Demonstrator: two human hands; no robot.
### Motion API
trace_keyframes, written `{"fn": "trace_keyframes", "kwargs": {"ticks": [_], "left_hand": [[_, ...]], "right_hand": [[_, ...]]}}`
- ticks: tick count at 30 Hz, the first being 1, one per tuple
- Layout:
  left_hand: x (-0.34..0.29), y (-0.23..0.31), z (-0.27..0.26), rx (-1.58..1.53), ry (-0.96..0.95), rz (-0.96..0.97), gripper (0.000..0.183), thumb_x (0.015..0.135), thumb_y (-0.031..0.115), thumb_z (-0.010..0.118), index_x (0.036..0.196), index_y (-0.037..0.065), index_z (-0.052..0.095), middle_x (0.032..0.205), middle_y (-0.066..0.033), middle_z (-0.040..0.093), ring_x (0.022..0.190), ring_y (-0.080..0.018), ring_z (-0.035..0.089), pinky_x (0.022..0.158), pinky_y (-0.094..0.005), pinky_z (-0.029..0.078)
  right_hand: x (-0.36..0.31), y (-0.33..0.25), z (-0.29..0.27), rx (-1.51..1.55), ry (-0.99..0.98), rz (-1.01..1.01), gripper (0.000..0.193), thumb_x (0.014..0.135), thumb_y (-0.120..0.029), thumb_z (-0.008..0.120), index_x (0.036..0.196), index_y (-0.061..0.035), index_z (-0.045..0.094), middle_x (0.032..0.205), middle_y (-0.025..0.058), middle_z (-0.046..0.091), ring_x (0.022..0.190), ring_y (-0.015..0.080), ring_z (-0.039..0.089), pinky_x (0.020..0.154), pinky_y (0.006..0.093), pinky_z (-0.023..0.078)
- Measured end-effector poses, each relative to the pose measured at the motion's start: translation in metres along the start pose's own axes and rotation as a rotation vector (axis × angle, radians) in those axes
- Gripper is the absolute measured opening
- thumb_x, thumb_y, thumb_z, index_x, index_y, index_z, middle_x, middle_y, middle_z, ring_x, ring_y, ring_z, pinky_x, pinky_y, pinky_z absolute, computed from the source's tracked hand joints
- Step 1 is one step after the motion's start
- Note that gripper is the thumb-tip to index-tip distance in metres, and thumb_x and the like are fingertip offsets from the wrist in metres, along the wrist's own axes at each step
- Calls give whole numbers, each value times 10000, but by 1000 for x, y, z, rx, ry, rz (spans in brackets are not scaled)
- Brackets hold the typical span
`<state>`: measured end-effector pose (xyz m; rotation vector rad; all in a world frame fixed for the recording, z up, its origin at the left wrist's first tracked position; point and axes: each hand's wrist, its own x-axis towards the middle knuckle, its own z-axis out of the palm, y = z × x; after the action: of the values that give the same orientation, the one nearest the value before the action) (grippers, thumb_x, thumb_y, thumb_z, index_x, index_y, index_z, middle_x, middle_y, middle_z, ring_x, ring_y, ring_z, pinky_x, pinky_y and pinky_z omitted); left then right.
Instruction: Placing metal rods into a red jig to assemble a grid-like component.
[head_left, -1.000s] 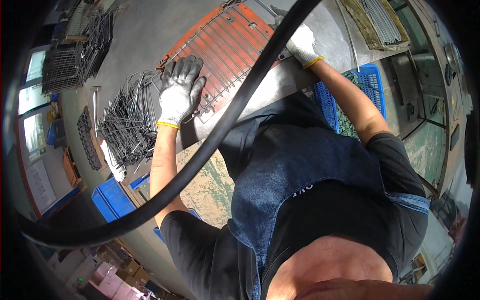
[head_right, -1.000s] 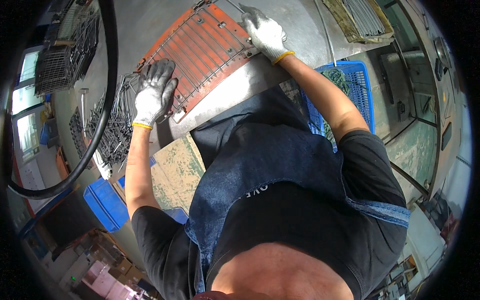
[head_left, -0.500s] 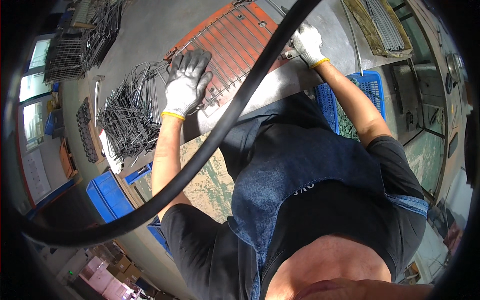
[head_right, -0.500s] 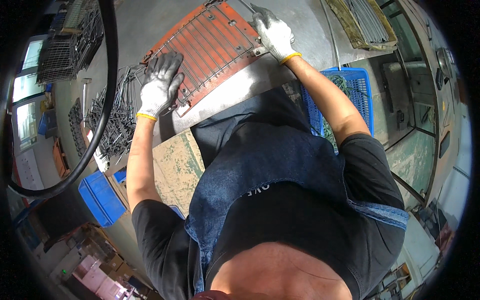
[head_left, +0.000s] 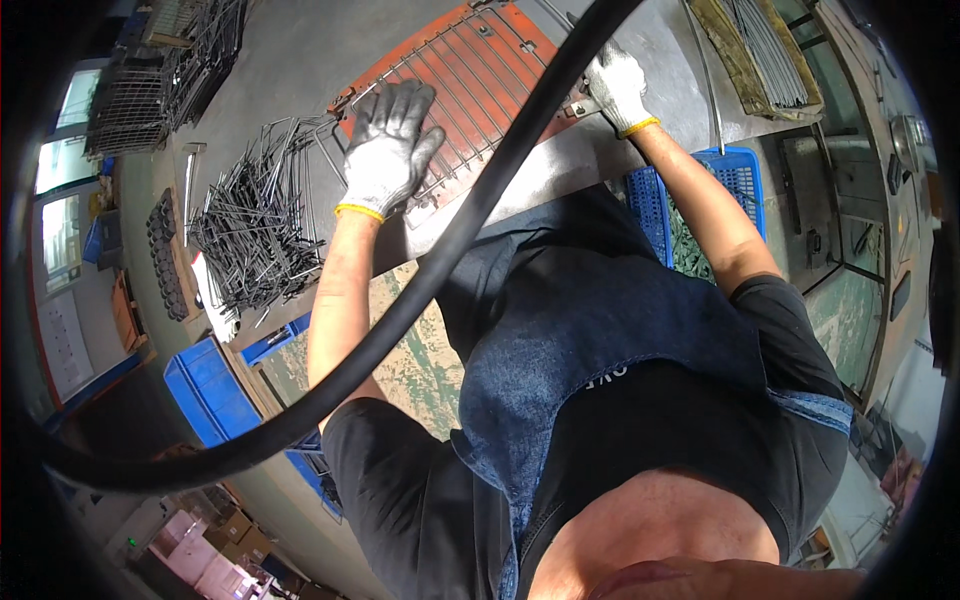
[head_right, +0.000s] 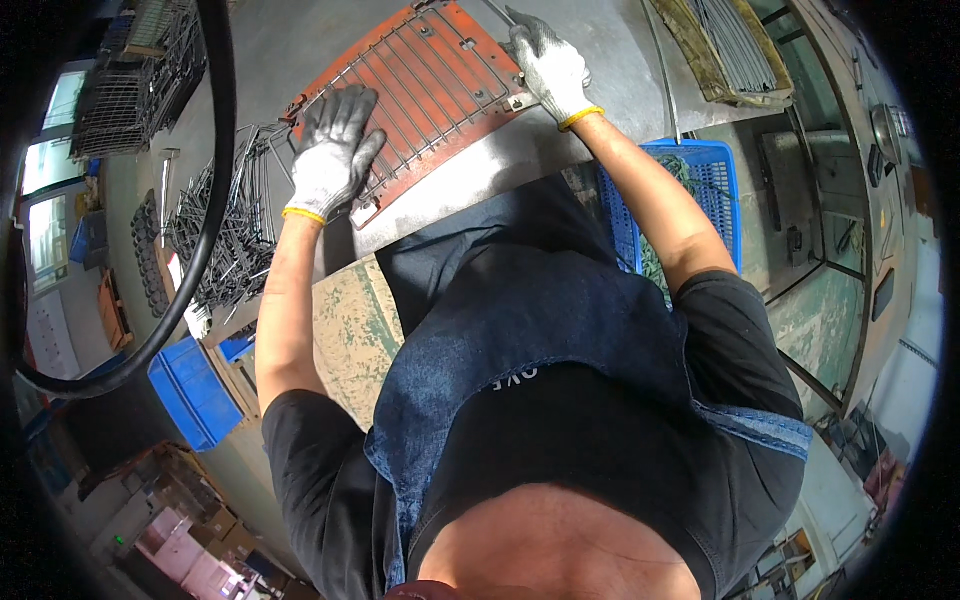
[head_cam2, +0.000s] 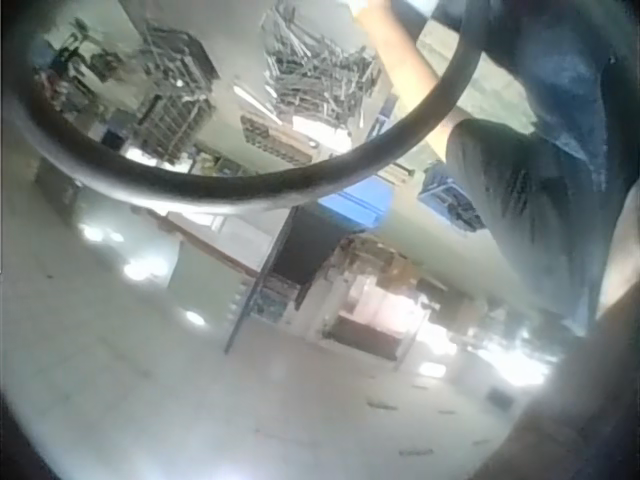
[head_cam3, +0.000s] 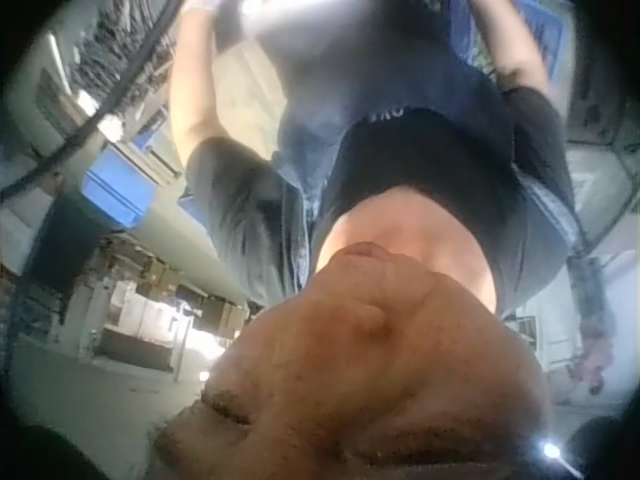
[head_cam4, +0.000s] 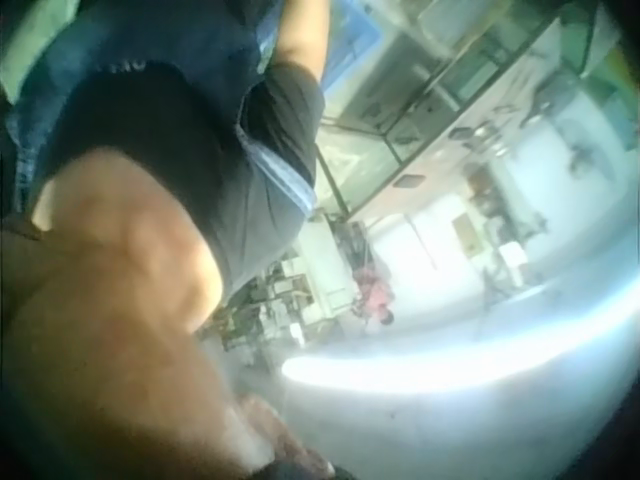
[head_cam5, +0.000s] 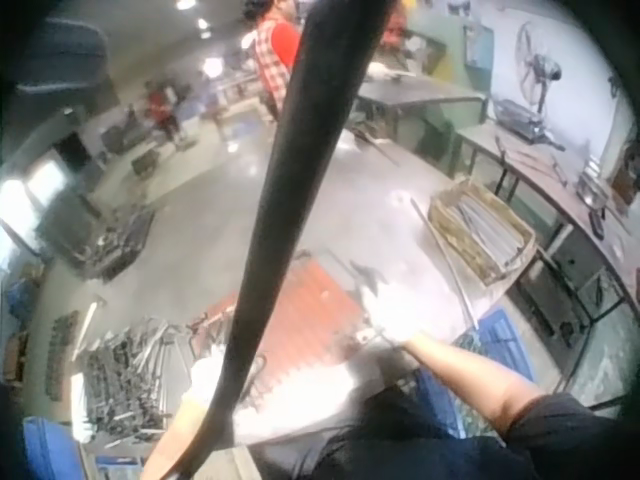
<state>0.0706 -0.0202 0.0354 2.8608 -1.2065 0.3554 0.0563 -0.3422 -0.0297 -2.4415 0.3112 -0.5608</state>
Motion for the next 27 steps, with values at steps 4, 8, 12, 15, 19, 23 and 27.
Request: {"fn": "trace_keyframes", "kwargs": {"ticks": [4, 8, 12, 15, 19, 23, 27], "left_hand": [[-22, -16, -4, 74, -80, 24, 540, 940, 387, 450, 1417, 144, 383, 1434, -118, 401, 1337, -298, 352, 1140, -460, 203], [-19, -13, -6, 74, -118, 1, 544, 935, 398, 456, 1414, 149, 391, 1428, -107, 407, 1339, -295, 350, 1141, -466, 195], [-14, -7, -6, 189, -64, -52, 574, 913, 450, 475, 1396, 145, 415, 1418, -100, 418, 1340, -304, 343, 1141, -478, 190], [6, -13, -9, 246, -5, -62, 590, 879, 486, 505, 1354, 141, 452, 1341, -95, 477, 1288, -312, 384, 1119, -473, 223], [28, -18, -12, 196, -50, -260, 586, 853, 481, 545, 1309, 119, 480, 1239, -113, 525, 1198, -309, 445, 1068, -459, 281], [17, -22, -2, 173, 76, -240, 559, 867, 468, 539, 1281, 95, 499, 1232, -134, 533, 1179, -311, 463, 1049, -472, 297], [2, 11, -43, -170, -166, -339, 465, 922, 398, 510, 1266, 88, 536, 1238, -165, 550, 1224, -356, 452, 1099, -511, 259]], "right_hand": [[0, 0, -2, 69, 14, 3, 374, 926, -450, 482, 1159, -183, 603, 891, 141, 675, 834, 361, 642, 735, 440, 498], [0, 3, 0, 55, 41, -30, 354, 931, -420, 481, 1164, -181, 598, 930, 139, 671, 853, 355, 637, 745, 435, 495], [1, 4, 1, 29, 25, -60, 341, 933, -394, 484, 1166, -172, 594, 986, 123, 667, 874, 345, 633, 752, 429, 491], [-1, 6, -2, 8, 16, -112, 345, 935, -393, 482, 1169, -164, 591, 993, 117, 668, 872, 343, 632, 752, 425, 490], [-1, -1, -5, -14, 1, -148, 360, 936, -403, 476, 1178, -162, 590, 949, 128, 673, 857, 330, 640, 757, 415, 492], [0, -14, -11, 92, -87, 80, 378, 927, -414, 485, 1183, -157, 590, 934, 144, 677, 874, 329, 644, 771, 404, 493], [2, -4, -10, 167, -72, 137, 372, 935, -403, 480, 1204, -169, 583, 970, 142, 674, 885, 346, 638, 777, 414, 489]]}}
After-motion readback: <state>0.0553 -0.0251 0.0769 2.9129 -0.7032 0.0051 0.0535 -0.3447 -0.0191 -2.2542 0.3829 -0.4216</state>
